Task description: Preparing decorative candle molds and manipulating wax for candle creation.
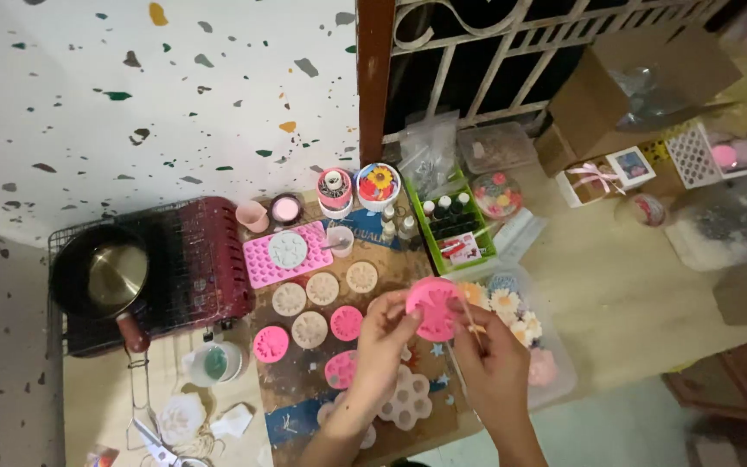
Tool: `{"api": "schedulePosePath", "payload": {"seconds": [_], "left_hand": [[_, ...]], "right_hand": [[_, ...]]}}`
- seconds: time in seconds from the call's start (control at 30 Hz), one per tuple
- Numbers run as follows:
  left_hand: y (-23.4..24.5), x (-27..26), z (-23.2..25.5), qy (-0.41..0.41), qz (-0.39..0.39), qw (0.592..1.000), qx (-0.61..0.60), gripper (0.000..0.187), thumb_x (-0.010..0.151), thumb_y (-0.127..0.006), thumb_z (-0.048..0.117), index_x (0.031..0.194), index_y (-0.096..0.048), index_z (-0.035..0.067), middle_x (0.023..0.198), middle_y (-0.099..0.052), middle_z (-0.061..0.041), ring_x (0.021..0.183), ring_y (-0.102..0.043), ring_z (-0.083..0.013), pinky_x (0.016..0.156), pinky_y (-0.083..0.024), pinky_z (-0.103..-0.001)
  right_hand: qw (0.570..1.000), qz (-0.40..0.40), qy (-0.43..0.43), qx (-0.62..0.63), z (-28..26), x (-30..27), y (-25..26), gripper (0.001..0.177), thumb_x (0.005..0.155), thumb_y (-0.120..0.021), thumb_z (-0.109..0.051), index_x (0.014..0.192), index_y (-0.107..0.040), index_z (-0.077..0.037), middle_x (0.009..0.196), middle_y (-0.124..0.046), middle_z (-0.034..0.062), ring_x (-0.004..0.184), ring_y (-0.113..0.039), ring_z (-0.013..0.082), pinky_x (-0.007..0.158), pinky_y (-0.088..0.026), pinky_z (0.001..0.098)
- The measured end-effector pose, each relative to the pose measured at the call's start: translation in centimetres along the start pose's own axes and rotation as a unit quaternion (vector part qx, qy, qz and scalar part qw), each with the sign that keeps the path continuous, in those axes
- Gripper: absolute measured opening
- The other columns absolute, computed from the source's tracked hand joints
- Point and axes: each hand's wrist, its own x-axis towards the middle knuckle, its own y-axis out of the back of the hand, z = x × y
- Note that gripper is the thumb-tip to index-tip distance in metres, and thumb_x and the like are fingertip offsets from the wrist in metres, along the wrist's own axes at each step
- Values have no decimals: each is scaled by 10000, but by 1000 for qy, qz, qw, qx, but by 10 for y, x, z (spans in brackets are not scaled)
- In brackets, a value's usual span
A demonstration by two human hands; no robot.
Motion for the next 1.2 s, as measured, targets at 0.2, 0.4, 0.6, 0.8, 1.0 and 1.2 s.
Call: {"api": "schedulePosePath", "payload": {"seconds": [0.2,0.4,0.6,0.8,1.0,1.2], "left_hand": [[2,-56,44,15,-14,995,-99,298,992,-637,97,1277,-615,14,1082,-722,-48,874,-624,-83,718,-489,-234],[10,-84,61,-30,-36,997,-67,290,998,-622,51,1280,-607,-16,1125,-747,-81,982,-662,-107,857,-520,-252],[16,-96,66,-37,-33,997,-56,310,974,-642,11,1278,-593,-15,1133,-747,-82,1013,-667,-112,889,-518,-254],[18,-103,70,-44,-46,997,-49,326,965,-649,-11,1285,-588,-16,1145,-745,-84,1029,-669,-112,888,-512,-247],[17,-109,73,-42,-60,995,-67,347,970,-646,-25,1311,-581,-29,1128,-740,-90,1007,-662,-119,859,-510,-246],[20,-111,63,-46,-57,995,-63,346,960,-654,-41,1296,-575,-14,1098,-731,-71,984,-660,-103,851,-520,-241]], "right_hand": [[988,53,124,-81,-64,-40,-12,164,871,-723,-50,1022,-708,10,1013,-783,47,624,-592,1,499,-444,189],[970,52,195,-135,-77,-62,-14,118,829,-768,-23,933,-715,-3,1047,-783,48,610,-556,16,515,-440,177],[969,46,211,-119,-85,-77,-20,125,826,-760,-8,940,-711,4,1072,-774,62,589,-530,16,488,-422,181],[962,52,237,-127,-79,-82,-21,128,836,-749,3,956,-705,-2,1091,-761,68,687,-592,15,540,-471,183],[960,65,233,-141,-82,-88,-23,147,817,-745,9,954,-694,9,1071,-766,74,561,-498,25,499,-421,199],[959,64,228,-153,-76,-91,-23,164,788,-737,21,946,-697,4,1082,-760,65,564,-501,22,511,-424,194]]}}
